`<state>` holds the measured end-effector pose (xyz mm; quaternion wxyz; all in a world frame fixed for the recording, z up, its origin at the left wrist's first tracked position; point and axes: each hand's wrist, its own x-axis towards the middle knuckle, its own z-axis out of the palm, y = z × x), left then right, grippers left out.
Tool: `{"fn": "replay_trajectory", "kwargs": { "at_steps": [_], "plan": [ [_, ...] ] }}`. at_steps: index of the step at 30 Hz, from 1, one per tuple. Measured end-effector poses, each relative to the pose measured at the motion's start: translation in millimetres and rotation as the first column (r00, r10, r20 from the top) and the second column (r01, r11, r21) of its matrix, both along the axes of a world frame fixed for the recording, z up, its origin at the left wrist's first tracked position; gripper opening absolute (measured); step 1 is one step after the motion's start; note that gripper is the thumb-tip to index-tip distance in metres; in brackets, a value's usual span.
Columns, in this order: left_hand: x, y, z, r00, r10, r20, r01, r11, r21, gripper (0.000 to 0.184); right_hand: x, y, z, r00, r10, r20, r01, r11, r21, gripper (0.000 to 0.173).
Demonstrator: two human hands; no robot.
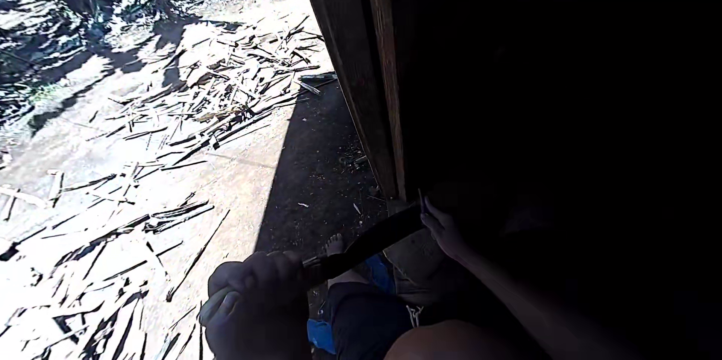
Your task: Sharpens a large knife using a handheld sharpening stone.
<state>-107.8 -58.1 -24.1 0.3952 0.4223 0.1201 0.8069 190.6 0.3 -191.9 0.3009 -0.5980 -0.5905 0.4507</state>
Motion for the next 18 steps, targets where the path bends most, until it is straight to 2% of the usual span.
{"fn": "replay_trajectory", "kwargs": {
  "at_steps": [1,3,5,6,7,9,11,15,16,18],
  "plan": [
    [-2.1,-1.3,-1.4,1.000,-0.001,-0.009,0.001,1.000,-0.007,0.019,2.4,5.2,-0.3,1.000,-0.007,-0.012,0.007,0.999,-0.031,0.063],
    [-0.8,-1.7,0.2,1.000,0.013,-0.010,-0.013,1.000,-0.014,0.019,-6.8,-6.6,24.9,0.994,0.096,0.049,-0.095,0.995,-0.034,0.064],
    [0.3,0.3,0.9,1.000,0.002,0.012,-0.002,1.000,-0.006,0.021,-18.3,-29.9,48.6,0.963,0.232,0.140,-0.237,0.971,0.024,0.065],
    [-0.1,2.4,0.7,1.000,0.006,-0.001,-0.006,1.000,-0.001,0.022,-19.1,-32.5,46.9,0.956,0.253,0.146,-0.264,0.963,0.060,0.065],
    [-1.0,3.7,0.1,1.000,0.020,-0.009,-0.020,1.000,-0.007,0.024,-15.9,-27.8,35.3,0.966,0.235,0.108,-0.244,0.966,0.080,0.064],
    [-2.4,5.2,-1.0,0.998,0.054,-0.026,-0.055,0.998,-0.014,0.028,-3.0,-5.6,5.0,0.988,0.103,-0.114,-0.099,0.994,0.035,0.061],
    [-2.9,4.7,-1.4,0.998,0.059,-0.033,-0.060,0.998,-0.010,0.027,0.3,7.1,-5.6,0.967,-0.023,-0.254,0.020,1.000,-0.012,0.058],
    [-3.7,6.8,-0.7,0.999,0.012,-0.035,-0.012,1.000,0.006,0.022,-12.3,-20.5,24.3,0.969,0.183,-0.168,-0.179,0.983,0.037,0.060],
    [-5.4,8.2,-1.5,1.000,-0.005,-0.025,0.005,1.000,0.010,0.022,-10.4,-18.4,19.9,0.967,0.187,-0.176,-0.181,0.982,0.048,0.060],
    [-8.6,9.5,-4.3,1.000,-0.017,0.006,0.017,1.000,0.011,0.023,0.2,0.0,-0.9,0.955,0.063,-0.289,-0.060,0.998,0.018,0.057]
  ]
}}
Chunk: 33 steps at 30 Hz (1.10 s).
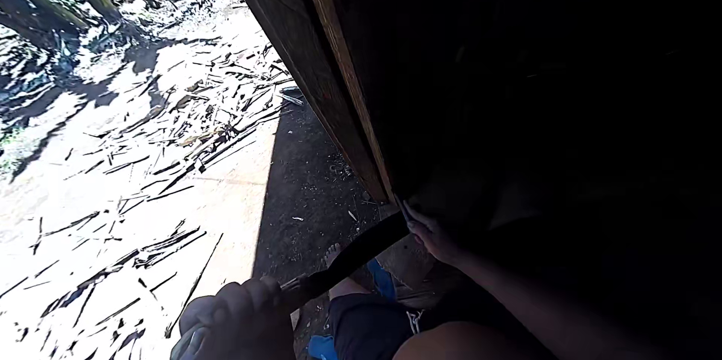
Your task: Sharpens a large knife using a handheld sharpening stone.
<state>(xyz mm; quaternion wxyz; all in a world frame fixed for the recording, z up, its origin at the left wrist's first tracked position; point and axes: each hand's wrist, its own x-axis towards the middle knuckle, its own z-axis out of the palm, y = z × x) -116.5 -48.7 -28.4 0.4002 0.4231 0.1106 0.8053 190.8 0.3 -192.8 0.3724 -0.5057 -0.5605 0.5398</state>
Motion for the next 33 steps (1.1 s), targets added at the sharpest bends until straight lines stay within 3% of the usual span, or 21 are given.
{"fn": "replay_trajectory", "kwargs": {
  "at_steps": [3,7,11,15,20,24,28,33],
  "plan": [
    [2.1,-2.8,1.7,1.000,0.008,0.011,-0.008,1.000,-0.006,0.023,9.1,15.1,2.5,0.994,-0.105,-0.042,0.100,0.988,-0.115,0.054],
    [7.7,-3.1,6.7,0.999,0.052,0.015,-0.051,0.998,-0.044,0.027,-3.2,-8.2,19.7,0.996,0.071,-0.048,-0.073,0.996,-0.047,0.057],
    [7.6,-2.0,7.2,0.998,0.069,0.001,-0.069,0.997,-0.036,0.028,8.4,14.1,-5.0,0.984,-0.132,-0.118,0.117,0.985,-0.126,0.054],
    [9.9,-2.7,9.5,0.997,0.080,0.002,-0.079,0.996,-0.048,0.028,-5.3,-8.7,10.2,0.998,0.020,-0.057,-0.022,0.999,-0.040,0.058],
    [11.7,-7.3,9.5,0.992,0.125,0.014,-0.123,0.988,-0.098,0.029,8.4,10.3,-6.3,0.994,-0.109,-0.020,0.106,0.988,-0.110,0.055],
    [9.4,-6.1,7.5,0.995,0.099,0.015,-0.098,0.992,-0.081,0.026,-3.9,-10.7,10.1,0.999,0.025,-0.021,-0.026,0.999,-0.040,0.058],
    [7.7,-4.4,6.3,0.993,0.110,0.035,-0.107,0.992,-0.072,0.030,8.4,11.2,-7.5,0.982,-0.173,-0.077,0.158,0.972,-0.174,0.054],
    [6.1,-3.2,6.4,0.997,0.072,-0.016,-0.073,0.996,-0.047,0.025,-1.8,-7.9,10.7,0.998,-0.001,-0.056,-0.003,0.996,-0.087,0.057]
  ]
}}
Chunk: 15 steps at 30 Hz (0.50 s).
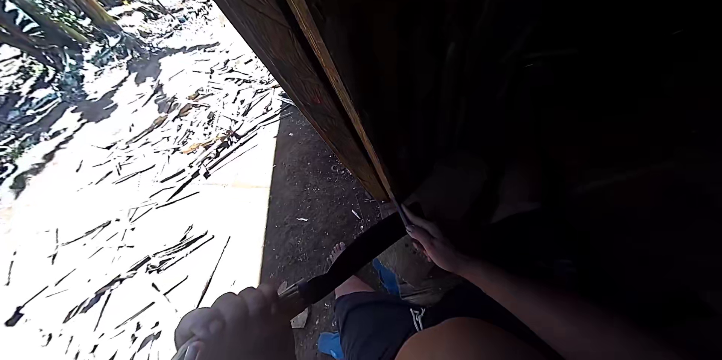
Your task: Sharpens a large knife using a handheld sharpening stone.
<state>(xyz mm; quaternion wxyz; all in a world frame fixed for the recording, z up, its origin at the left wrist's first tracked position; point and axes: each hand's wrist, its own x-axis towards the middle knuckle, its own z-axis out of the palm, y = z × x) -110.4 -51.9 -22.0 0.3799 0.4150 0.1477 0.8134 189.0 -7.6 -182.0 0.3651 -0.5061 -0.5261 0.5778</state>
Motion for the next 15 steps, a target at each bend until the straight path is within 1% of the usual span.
{"fn": "replay_trajectory", "kwargs": {
  "at_steps": [2,4,5,7,8,9,12,13,15],
  "plan": [
    [-0.6,0.5,-0.6,1.000,0.004,0.004,-0.004,1.000,-0.004,0.024,4.8,10.0,-14.8,0.998,-0.058,-0.011,0.058,0.998,-0.006,0.056],
    [1.3,0.9,1.0,1.000,0.017,0.004,-0.017,1.000,-0.009,0.025,7.3,19.2,-17.8,0.995,-0.100,-0.015,0.099,0.994,-0.042,0.057],
    [1.3,1.1,1.6,1.000,0.010,0.007,-0.010,1.000,-0.006,0.024,3.1,16.6,-12.6,0.996,-0.085,-0.017,0.085,0.996,-0.032,0.057],
    [-2.0,1.5,-0.2,1.000,-0.019,0.001,0.019,1.000,0.007,0.025,-7.7,1.0,0.7,1.000,0.003,0.009,-0.003,1.000,0.022,0.058],
    [-3.1,2.3,-1.4,1.000,-0.022,0.001,0.022,1.000,0.009,0.025,-9.7,-3.0,2.1,0.999,0.024,0.022,-0.025,0.999,0.039,0.058],
    [-3.9,2.8,-2.7,1.000,-0.017,0.008,0.017,1.000,0.003,0.025,-8.0,-0.7,-2.4,1.000,0.013,0.024,-0.014,0.999,0.043,0.057],
    [-5.8,1.9,-5.0,0.999,-0.005,0.045,0.005,1.000,-0.011,0.026,6.6,21.1,-20.8,0.991,-0.134,0.015,0.135,0.989,-0.058,0.055],
    [-6.1,1.4,-5.0,0.999,-0.002,0.036,0.003,1.000,-0.005,0.026,6.5,22.3,-18.3,0.990,-0.135,0.025,0.137,0.989,-0.064,0.055],
    [-7.5,0.3,-4.7,0.999,0.018,-0.026,-0.019,1.000,-0.017,0.024,-3.9,7.5,-3.7,0.998,-0.045,0.041,0.045,0.999,0.005,0.057]
  ]
}}
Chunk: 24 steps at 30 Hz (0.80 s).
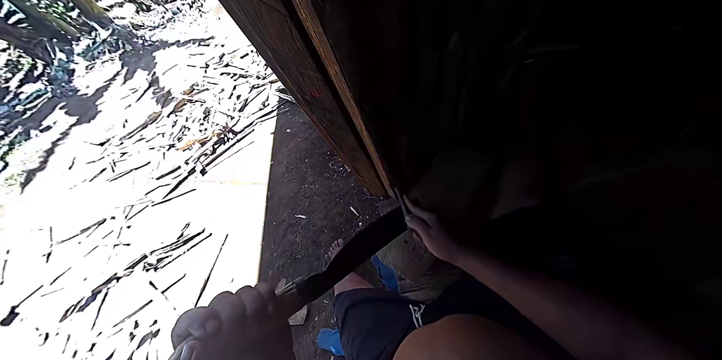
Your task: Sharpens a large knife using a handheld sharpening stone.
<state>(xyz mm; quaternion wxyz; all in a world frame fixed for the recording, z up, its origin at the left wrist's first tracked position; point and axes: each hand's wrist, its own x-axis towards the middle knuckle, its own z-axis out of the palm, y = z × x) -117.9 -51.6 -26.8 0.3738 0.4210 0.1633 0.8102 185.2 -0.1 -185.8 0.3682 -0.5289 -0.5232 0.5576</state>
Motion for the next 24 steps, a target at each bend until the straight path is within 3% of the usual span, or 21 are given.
{"fn": "replay_trajectory", "kwargs": {
  "at_steps": [3,6,10,12,15,17,21,24],
  "plan": [
    [-0.5,-0.4,-1.4,1.000,0.005,0.000,-0.005,1.000,-0.016,0.025,-2.1,-10.9,1.0,0.996,0.065,0.061,-0.068,0.996,0.054,0.059],
    [2.4,1.4,0.3,0.999,0.032,0.005,-0.032,0.999,-0.018,0.027,9.0,11.4,-25.6,0.998,-0.066,-0.020,0.066,0.998,0.015,0.058],
    [2.9,1.2,1.6,1.000,-0.016,0.001,0.016,1.000,0.000,0.023,-10.0,-22.2,25.0,0.945,0.158,0.287,-0.181,0.982,0.055,0.062],
    [2.8,2.3,1.8,1.000,-0.026,0.001,0.026,1.000,0.005,0.025,-9.7,-22.9,20.6,0.921,0.128,0.367,-0.175,0.980,0.097,0.062],
    [7.6,0.8,5.1,0.999,-0.029,0.034,0.029,0.999,0.019,0.026,6.5,4.5,-7.6,0.973,0.035,0.226,-0.042,0.999,0.030,0.062],
    [10.3,0.3,7.5,0.999,-0.041,0.030,0.040,0.999,0.037,0.026,-1.2,-0.4,8.5,0.962,0.058,0.268,-0.072,0.997,0.040,0.062],
    [16.8,-2.7,9.7,0.998,-0.046,0.030,0.046,0.999,0.028,0.025,-24.0,-39.4,43.1,0.880,0.138,0.454,-0.265,0.937,0.229,0.061],
    [18.9,-5.9,11.5,0.999,-0.029,0.016,0.028,0.999,0.034,0.025,-1.4,-5.9,10.1,0.910,0.078,0.408,-0.119,0.990,0.076,0.061]
  ]
}}
